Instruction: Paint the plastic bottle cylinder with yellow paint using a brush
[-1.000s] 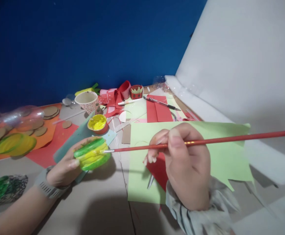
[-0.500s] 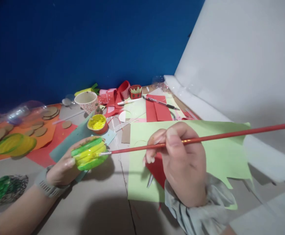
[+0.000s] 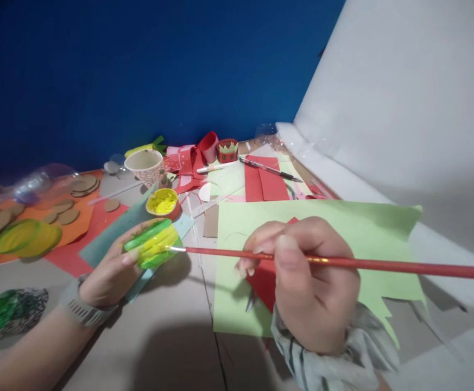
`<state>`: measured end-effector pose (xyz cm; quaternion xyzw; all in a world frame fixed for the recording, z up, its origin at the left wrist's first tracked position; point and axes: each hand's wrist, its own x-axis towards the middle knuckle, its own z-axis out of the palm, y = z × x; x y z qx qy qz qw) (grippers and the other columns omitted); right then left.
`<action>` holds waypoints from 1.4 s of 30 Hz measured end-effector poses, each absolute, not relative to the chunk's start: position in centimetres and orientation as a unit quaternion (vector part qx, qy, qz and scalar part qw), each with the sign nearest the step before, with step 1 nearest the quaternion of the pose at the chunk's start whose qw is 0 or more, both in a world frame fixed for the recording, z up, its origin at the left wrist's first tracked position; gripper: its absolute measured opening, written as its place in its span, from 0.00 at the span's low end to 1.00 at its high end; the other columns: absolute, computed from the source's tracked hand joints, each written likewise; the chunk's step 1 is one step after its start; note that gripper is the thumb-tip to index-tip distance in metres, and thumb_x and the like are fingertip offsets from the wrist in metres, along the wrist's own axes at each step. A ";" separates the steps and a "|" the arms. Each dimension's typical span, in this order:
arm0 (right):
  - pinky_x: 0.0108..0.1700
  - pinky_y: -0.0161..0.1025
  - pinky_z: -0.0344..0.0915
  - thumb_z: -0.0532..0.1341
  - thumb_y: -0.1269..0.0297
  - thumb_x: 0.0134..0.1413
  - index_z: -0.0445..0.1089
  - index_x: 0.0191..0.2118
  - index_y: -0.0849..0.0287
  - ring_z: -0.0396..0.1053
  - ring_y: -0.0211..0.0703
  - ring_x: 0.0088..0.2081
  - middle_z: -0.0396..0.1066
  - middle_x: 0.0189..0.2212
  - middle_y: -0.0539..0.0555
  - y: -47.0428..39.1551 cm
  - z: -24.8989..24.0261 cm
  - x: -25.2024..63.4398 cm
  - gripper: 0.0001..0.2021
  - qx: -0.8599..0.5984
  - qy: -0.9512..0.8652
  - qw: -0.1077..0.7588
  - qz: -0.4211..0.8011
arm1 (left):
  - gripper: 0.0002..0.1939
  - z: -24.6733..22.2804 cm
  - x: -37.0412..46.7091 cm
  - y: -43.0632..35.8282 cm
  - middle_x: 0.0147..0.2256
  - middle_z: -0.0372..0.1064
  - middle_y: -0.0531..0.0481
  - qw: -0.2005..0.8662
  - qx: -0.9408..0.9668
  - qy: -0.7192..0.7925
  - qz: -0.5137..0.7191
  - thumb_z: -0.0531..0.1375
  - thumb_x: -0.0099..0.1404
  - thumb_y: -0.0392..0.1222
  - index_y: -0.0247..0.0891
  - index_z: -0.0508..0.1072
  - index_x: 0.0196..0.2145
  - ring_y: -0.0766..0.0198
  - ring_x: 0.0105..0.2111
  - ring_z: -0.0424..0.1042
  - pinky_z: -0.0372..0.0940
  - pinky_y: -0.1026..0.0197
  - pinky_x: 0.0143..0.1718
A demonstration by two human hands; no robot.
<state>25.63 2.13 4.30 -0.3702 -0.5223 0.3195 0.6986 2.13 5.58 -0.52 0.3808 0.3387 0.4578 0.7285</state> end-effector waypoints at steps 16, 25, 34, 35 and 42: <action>0.12 0.38 0.63 0.61 0.70 0.54 0.72 0.25 0.57 0.66 0.39 0.16 0.66 0.15 0.46 2.6 4.5 25.6 0.08 -0.344 -0.497 0.750 0.270 | 0.23 -0.7 2.0 5.6 0.47 0.75 0.49 0.709 0.410 0.346 0.457 0.69 0.55 0.45 0.43 0.74 0.49 0.59 0.46 0.74 0.68 0.60 0.48; 0.14 0.38 0.64 0.60 0.71 0.55 0.69 0.26 0.58 0.67 0.38 0.17 0.72 0.21 0.48 2.4 4.3 25.8 0.08 -0.379 -0.506 0.723 0.278 | 0.23 -1.0 1.9 5.5 0.47 0.75 0.48 0.727 0.402 0.306 0.465 0.68 0.56 0.45 0.42 0.73 0.50 0.57 0.47 0.74 0.69 0.58 0.50; 0.15 0.36 0.65 0.59 0.69 0.58 0.69 0.27 0.58 0.67 0.37 0.18 0.71 0.19 0.47 2.5 4.5 25.4 0.08 -0.351 -0.493 0.714 0.352 | 0.24 -0.9 1.8 5.4 0.47 0.75 0.47 0.762 0.397 0.258 0.441 0.67 0.56 0.45 0.40 0.73 0.51 0.56 0.47 0.75 0.70 0.59 0.49; 0.15 0.35 0.65 0.59 0.69 0.58 0.69 0.27 0.58 0.67 0.37 0.18 0.71 0.20 0.47 2.6 4.5 25.4 0.09 -0.354 -0.487 0.717 0.352 | 0.24 -0.9 1.8 5.4 0.48 0.75 0.47 0.767 0.394 0.248 0.441 0.66 0.57 0.46 0.40 0.73 0.51 0.56 0.47 0.75 0.70 0.59 0.49; 0.14 0.34 0.64 0.58 0.72 0.57 0.68 0.24 0.58 0.66 0.36 0.17 0.68 0.18 0.46 3.2 4.5 25.8 0.11 -0.345 -0.464 0.750 0.322 | 0.20 -1.0 1.6 5.4 0.50 0.74 0.50 0.782 0.399 0.196 0.436 0.64 0.60 0.45 0.43 0.73 0.51 0.58 0.50 0.73 0.69 0.61 0.51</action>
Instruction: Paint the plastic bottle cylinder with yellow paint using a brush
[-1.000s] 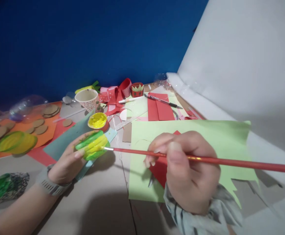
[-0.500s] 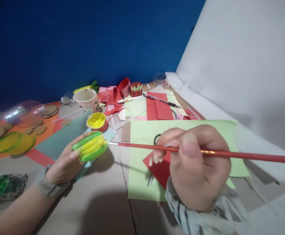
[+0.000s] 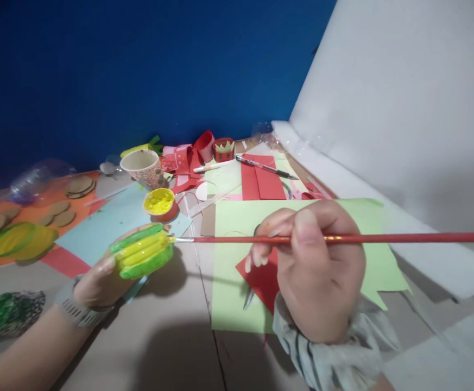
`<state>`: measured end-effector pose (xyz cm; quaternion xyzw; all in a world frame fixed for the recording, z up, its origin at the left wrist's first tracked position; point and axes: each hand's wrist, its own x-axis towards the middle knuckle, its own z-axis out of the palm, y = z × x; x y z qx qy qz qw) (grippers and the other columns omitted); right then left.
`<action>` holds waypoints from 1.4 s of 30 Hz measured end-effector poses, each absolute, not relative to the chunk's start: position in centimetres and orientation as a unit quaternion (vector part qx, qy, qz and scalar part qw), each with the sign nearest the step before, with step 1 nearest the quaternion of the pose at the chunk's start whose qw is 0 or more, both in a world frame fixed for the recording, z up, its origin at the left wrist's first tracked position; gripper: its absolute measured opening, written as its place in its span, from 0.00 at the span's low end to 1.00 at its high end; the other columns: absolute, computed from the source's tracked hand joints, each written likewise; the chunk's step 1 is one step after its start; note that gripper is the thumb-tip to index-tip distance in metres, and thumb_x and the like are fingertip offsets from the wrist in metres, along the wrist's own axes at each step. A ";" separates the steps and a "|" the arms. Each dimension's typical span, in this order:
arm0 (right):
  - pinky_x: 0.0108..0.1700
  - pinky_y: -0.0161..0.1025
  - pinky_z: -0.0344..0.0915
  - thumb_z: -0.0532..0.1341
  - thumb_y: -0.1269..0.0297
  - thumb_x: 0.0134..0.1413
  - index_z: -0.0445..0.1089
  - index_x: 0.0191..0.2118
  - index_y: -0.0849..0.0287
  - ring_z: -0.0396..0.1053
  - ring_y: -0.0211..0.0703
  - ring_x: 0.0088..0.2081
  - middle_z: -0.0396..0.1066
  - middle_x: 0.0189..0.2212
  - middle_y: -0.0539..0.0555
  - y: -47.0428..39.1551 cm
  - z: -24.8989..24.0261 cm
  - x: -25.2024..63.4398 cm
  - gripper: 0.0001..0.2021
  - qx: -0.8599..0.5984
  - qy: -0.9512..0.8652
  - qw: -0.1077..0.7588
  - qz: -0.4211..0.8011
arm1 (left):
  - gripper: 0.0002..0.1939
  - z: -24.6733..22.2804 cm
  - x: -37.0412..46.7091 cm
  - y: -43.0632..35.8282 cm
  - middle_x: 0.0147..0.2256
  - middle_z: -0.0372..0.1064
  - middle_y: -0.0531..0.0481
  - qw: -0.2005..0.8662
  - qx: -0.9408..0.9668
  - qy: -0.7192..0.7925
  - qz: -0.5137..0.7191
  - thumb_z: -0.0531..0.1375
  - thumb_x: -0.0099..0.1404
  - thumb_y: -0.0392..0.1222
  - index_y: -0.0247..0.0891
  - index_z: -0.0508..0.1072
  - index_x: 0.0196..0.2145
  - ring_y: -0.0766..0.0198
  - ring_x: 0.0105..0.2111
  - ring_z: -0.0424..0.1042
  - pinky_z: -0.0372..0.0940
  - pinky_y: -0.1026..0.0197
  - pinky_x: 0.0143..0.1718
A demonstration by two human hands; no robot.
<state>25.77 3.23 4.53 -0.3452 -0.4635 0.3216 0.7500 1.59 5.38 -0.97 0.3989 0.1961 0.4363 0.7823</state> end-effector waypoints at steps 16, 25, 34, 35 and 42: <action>0.11 0.33 0.63 0.60 0.69 0.55 0.69 0.24 0.58 0.64 0.37 0.16 0.67 0.17 0.47 3.3 4.7 25.9 0.09 -0.338 -0.442 0.747 0.365 | 0.30 -1.5 0.7 5.0 0.54 0.69 0.41 0.769 0.400 0.238 0.439 0.63 0.56 0.58 0.40 0.71 0.52 0.43 0.52 0.70 0.66 0.45 0.52; 0.13 0.34 0.65 0.57 0.65 0.60 0.68 0.27 0.56 0.66 0.38 0.16 0.68 0.18 0.47 3.3 4.1 25.4 0.10 -0.325 -0.473 0.695 0.434 | 0.33 -1.3 0.6 5.0 0.54 0.68 0.37 0.780 0.396 0.250 0.414 0.64 0.53 0.58 0.39 0.70 0.53 0.40 0.49 0.71 0.66 0.42 0.49; 0.11 0.33 0.62 0.60 0.65 0.56 0.68 0.25 0.56 0.64 0.37 0.15 0.66 0.16 0.47 3.4 4.5 25.9 0.09 -0.348 -0.437 0.728 0.397 | 0.28 -0.7 0.5 4.9 0.54 0.69 0.45 0.788 0.375 0.251 0.419 0.66 0.53 0.54 0.43 0.73 0.51 0.45 0.52 0.70 0.66 0.48 0.52; 0.10 0.33 0.61 0.60 0.65 0.56 0.68 0.25 0.56 0.63 0.37 0.15 0.66 0.16 0.47 3.4 4.5 26.0 0.09 -0.340 -0.436 0.731 0.398 | 0.28 -0.6 0.7 4.9 0.53 0.70 0.44 0.790 0.380 0.243 0.415 0.67 0.53 0.54 0.43 0.73 0.51 0.46 0.51 0.71 0.67 0.48 0.50; 0.14 0.38 0.67 0.57 0.65 0.60 0.71 0.29 0.55 0.67 0.40 0.17 0.69 0.18 0.49 3.0 4.2 25.6 0.09 -0.298 -0.510 0.687 0.424 | 0.29 -0.9 1.2 5.5 0.50 0.72 0.42 0.781 0.422 0.235 0.396 0.67 0.53 0.52 0.43 0.71 0.52 0.48 0.47 0.74 0.68 0.49 0.49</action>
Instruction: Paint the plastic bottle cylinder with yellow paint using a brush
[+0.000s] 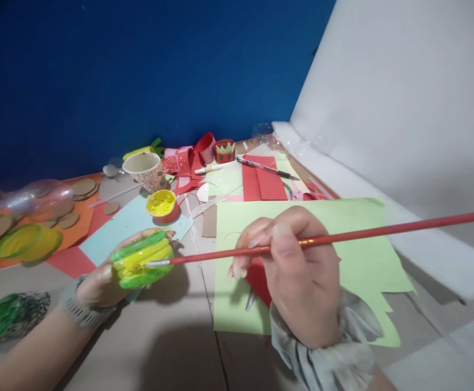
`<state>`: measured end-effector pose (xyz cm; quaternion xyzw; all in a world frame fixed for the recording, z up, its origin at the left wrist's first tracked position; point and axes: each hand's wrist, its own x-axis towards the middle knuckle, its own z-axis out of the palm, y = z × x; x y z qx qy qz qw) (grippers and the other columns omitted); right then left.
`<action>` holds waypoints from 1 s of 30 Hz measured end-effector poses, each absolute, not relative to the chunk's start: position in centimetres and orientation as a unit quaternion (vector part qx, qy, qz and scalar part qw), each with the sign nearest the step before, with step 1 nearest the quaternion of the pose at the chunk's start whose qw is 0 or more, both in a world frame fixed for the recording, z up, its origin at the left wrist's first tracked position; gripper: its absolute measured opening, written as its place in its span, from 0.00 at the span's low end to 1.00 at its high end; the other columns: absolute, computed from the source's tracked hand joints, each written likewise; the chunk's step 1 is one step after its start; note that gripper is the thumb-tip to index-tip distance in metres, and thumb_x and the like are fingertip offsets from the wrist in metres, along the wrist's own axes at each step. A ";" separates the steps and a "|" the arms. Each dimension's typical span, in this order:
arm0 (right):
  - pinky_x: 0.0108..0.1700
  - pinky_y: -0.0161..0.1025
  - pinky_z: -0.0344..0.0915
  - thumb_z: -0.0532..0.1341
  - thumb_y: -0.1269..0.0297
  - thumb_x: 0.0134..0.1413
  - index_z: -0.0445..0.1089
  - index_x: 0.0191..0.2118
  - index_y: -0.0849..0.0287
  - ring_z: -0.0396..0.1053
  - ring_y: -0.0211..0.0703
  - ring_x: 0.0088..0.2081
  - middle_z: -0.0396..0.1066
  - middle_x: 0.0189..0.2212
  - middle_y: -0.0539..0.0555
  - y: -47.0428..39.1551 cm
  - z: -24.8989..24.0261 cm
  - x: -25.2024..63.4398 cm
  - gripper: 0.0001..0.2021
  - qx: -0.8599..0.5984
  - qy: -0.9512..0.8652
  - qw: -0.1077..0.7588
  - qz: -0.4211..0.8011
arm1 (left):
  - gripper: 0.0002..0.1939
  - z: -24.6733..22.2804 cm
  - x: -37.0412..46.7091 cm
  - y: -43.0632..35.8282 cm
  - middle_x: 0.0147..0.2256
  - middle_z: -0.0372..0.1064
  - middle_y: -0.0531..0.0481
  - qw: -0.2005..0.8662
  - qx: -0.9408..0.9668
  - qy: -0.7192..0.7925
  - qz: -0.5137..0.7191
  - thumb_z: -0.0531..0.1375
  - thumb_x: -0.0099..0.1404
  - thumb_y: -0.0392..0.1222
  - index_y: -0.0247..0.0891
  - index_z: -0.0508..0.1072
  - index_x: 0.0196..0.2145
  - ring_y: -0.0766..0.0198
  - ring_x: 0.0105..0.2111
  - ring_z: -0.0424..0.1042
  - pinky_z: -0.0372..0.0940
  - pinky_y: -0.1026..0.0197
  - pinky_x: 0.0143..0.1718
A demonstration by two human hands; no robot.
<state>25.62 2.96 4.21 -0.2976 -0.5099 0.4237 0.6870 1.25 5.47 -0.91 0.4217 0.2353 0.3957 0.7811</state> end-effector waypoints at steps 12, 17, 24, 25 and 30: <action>0.07 0.33 0.59 0.61 0.70 0.53 0.68 0.23 0.56 0.62 0.36 0.13 0.66 0.15 0.47 3.5 4.6 25.8 0.09 -0.353 -0.430 0.747 0.364 | 0.27 -0.8 1.3 5.0 0.48 0.73 0.41 0.773 0.414 0.248 0.411 0.65 0.55 0.53 0.42 0.72 0.51 0.45 0.47 0.73 0.68 0.46 0.48; 0.09 0.37 0.63 0.60 0.65 0.56 0.70 0.26 0.54 0.65 0.40 0.15 0.67 0.17 0.48 3.3 4.3 25.6 0.08 -0.317 -0.472 0.709 0.417 | 0.28 -0.8 1.3 5.2 0.48 0.72 0.42 0.773 0.420 0.253 0.402 0.65 0.53 0.54 0.43 0.72 0.51 0.46 0.46 0.74 0.66 0.44 0.51; 0.12 0.33 0.63 0.58 0.66 0.58 0.68 0.25 0.56 0.63 0.36 0.16 0.66 0.17 0.47 3.4 4.0 25.4 0.10 -0.358 -0.446 0.714 0.403 | 0.32 -1.4 0.6 5.1 0.52 0.70 0.39 0.773 0.411 0.257 0.410 0.65 0.52 0.57 0.40 0.71 0.52 0.40 0.51 0.70 0.66 0.42 0.51; 0.13 0.33 0.63 0.58 0.66 0.58 0.68 0.25 0.56 0.64 0.36 0.16 0.67 0.17 0.46 3.4 3.9 25.4 0.10 -0.368 -0.444 0.715 0.396 | 0.32 -1.5 0.6 5.1 0.53 0.69 0.38 0.770 0.409 0.259 0.416 0.65 0.53 0.57 0.39 0.71 0.52 0.40 0.51 0.70 0.65 0.42 0.51; 0.14 0.34 0.63 0.59 0.65 0.57 0.67 0.25 0.55 0.63 0.36 0.16 0.66 0.17 0.46 3.5 4.0 25.3 0.09 -0.401 -0.427 0.718 0.376 | 0.31 -1.6 0.3 5.0 0.54 0.68 0.40 0.762 0.399 0.258 0.440 0.64 0.55 0.58 0.40 0.71 0.52 0.43 0.52 0.69 0.61 0.43 0.56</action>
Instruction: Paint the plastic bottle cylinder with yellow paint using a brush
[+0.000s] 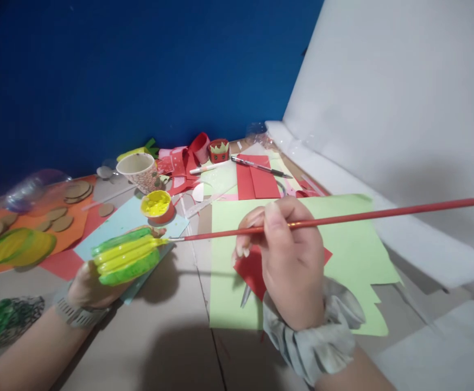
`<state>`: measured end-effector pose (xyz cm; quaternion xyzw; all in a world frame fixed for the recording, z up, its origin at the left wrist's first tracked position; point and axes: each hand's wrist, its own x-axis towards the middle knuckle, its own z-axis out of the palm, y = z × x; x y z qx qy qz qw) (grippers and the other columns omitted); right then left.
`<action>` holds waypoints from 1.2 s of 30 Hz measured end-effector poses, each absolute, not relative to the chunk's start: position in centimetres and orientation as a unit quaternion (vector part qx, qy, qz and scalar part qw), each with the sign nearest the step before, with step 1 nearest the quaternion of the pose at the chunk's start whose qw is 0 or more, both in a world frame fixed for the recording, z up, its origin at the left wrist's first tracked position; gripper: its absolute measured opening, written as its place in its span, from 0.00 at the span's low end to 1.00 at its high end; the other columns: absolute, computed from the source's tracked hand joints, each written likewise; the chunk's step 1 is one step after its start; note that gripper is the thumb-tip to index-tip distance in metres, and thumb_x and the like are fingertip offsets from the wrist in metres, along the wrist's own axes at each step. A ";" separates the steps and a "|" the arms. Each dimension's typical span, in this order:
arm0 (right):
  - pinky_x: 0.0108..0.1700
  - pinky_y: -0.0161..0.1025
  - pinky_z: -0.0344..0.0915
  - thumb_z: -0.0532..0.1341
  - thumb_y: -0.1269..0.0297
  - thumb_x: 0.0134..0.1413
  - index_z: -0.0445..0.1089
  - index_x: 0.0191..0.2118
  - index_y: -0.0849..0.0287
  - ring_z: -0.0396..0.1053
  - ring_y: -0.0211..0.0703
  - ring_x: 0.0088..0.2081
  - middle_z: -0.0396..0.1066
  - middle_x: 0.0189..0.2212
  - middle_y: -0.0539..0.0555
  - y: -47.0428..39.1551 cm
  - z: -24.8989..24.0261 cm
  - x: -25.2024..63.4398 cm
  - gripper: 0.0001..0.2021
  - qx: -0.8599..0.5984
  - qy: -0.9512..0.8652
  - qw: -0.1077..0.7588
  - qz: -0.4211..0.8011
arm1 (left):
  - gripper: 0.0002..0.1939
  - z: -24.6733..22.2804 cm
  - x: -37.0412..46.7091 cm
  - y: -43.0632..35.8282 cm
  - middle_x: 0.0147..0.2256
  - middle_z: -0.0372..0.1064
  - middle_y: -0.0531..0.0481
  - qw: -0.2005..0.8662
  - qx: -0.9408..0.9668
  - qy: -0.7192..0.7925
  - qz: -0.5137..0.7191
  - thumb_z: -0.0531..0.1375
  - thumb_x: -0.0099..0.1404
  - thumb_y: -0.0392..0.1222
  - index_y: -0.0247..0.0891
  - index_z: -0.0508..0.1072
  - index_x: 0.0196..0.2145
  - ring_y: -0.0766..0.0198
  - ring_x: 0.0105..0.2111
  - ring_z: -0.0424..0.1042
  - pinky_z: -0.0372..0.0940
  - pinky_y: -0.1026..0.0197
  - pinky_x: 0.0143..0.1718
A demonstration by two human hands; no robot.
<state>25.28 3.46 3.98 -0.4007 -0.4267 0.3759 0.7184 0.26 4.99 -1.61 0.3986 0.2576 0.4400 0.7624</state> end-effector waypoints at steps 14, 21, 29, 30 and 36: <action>0.17 0.28 0.62 0.65 0.53 0.48 0.64 0.26 0.58 0.60 0.30 0.18 0.63 0.20 0.44 5.6 3.8 26.9 0.15 -0.403 -0.266 0.774 0.410 | 0.35 1.5 -0.8 5.8 0.53 0.71 0.49 0.698 0.399 0.198 0.560 0.58 0.56 0.68 0.43 0.69 0.54 0.50 0.59 0.61 0.56 0.46 0.62; 0.20 0.29 0.63 0.62 0.50 0.52 0.66 0.26 0.58 0.62 0.32 0.20 0.66 0.18 0.46 5.8 2.3 25.9 0.16 -0.420 -0.316 0.740 0.419 | 0.24 4.0 -2.1 5.4 0.51 0.73 0.55 0.677 0.393 0.238 0.575 0.61 0.60 0.58 0.46 0.72 0.51 0.56 0.56 0.67 0.61 0.53 0.59; 0.29 0.34 0.70 0.56 0.49 0.60 0.73 0.40 0.57 0.70 0.37 0.31 0.74 0.32 0.53 5.2 0.8 23.2 0.17 -0.452 -0.433 0.638 0.448 | 0.17 1.8 -4.1 3.1 0.47 0.76 0.47 0.708 0.389 0.302 0.507 0.64 0.61 0.47 0.40 0.75 0.47 0.54 0.50 0.72 0.55 0.51 0.62; 0.29 0.34 0.70 0.55 0.50 0.60 0.73 0.41 0.57 0.71 0.38 0.32 0.74 0.33 0.54 5.1 0.8 22.8 0.17 -0.452 -0.452 0.622 0.452 | 0.18 1.7 -4.3 2.9 0.47 0.76 0.47 0.706 0.386 0.305 0.509 0.64 0.60 0.47 0.40 0.75 0.47 0.54 0.52 0.71 0.53 0.51 0.62; 0.37 0.40 0.73 0.56 0.57 0.62 0.74 0.43 0.57 0.72 0.41 0.34 0.75 0.38 0.55 4.7 0.6 21.1 0.13 -0.424 -0.573 0.538 0.450 | 0.25 1.0 -4.5 1.8 0.51 0.72 0.43 0.706 0.379 0.310 0.511 0.66 0.58 0.48 0.39 0.71 0.53 0.49 0.55 0.67 0.53 0.47 0.62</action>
